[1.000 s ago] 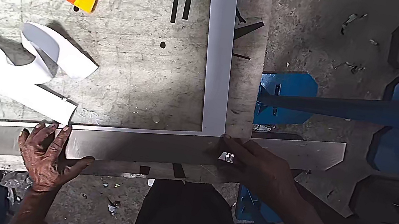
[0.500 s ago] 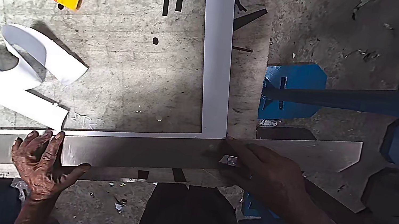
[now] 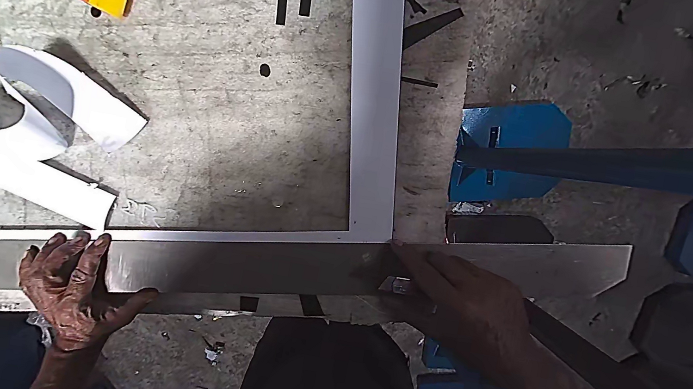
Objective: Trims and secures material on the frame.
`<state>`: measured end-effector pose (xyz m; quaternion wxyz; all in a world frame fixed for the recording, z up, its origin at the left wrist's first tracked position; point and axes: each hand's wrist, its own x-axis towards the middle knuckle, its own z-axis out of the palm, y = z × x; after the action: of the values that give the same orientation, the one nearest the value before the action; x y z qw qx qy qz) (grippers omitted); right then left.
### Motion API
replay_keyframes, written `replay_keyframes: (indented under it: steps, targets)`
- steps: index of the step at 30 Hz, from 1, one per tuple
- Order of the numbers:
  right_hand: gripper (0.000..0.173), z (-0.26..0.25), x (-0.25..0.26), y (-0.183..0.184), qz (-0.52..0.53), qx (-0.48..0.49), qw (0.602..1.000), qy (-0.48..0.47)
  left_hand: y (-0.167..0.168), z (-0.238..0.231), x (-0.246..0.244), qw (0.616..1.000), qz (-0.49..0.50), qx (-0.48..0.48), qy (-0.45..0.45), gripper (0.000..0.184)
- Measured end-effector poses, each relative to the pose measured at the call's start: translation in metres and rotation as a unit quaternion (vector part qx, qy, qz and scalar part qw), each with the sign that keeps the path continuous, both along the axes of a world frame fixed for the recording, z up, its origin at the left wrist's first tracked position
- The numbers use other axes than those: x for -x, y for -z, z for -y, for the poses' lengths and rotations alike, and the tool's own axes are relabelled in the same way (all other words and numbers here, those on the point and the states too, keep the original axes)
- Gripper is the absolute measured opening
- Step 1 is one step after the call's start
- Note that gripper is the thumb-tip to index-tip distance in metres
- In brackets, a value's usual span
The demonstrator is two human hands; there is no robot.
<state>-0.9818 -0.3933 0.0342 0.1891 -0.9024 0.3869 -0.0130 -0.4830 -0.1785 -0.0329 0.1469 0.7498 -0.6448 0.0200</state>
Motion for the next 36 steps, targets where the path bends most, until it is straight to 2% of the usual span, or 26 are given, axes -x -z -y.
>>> replay_keyframes:
  steps: [20,27,36]
  targets:
    - [0.067,0.003,-0.005,-0.004,-0.017,-0.016,1.000,0.005,0.001,-0.002,0.002,1.000,-0.004,0.005,0.000,0.101]
    - [0.073,-0.003,-0.005,-0.005,-0.022,-0.029,0.999,0.041,0.001,-0.003,0.004,1.000,0.000,0.009,-0.005,0.101]
    - [0.067,-0.011,-0.002,-0.004,-0.022,0.028,0.999,0.005,0.001,-0.009,0.001,1.000,0.003,0.010,0.008,0.097]
